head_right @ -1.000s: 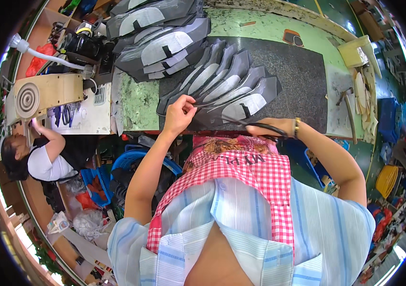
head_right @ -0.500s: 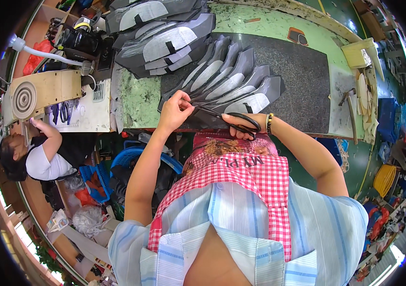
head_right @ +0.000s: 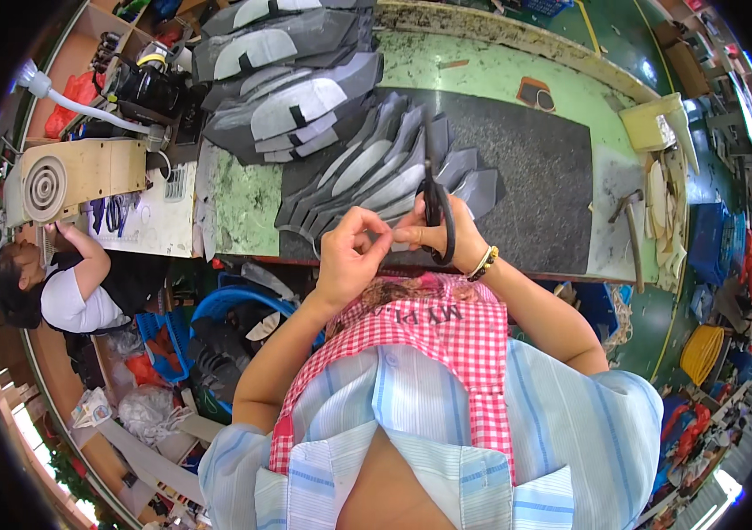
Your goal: The person carries a blue basket of shoe parts to a workbench and uses scissors to trim the edges of the components, stacking them on the table after each one is finished.
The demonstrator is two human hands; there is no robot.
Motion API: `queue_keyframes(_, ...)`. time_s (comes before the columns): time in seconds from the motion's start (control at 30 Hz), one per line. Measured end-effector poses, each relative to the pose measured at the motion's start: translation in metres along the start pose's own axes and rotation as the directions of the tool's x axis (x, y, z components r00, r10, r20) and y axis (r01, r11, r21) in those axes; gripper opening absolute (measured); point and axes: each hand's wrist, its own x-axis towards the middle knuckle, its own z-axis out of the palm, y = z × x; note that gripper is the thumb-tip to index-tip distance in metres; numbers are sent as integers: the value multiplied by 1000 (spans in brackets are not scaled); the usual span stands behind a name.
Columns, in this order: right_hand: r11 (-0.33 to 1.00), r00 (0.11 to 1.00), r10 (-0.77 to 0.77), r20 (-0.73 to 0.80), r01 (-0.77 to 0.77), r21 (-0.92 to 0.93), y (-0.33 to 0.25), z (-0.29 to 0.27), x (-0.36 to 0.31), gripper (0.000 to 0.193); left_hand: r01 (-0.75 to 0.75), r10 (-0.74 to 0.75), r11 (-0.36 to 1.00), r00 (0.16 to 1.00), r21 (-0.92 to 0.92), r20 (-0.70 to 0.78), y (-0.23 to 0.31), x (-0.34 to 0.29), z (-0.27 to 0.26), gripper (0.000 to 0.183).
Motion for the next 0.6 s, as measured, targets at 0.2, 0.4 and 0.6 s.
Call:
queue_keyframes(0.2,941,970,-235,-61,212,-264,-22,-43,27,30,1,1,982,1000,188,-11,-17,20,-25,18)
queue_keyframes(0.4,514,911,-411,-30,205,-833,-23,-78,100,30,210,-223,971,967,-114,-123,-63,22,-20,14)
queue_keyframes(0.6,279,923,-370,108,221,-934,-10,-77,147,22,138,-4,914,944,381,-331,-89,35,-26,21)
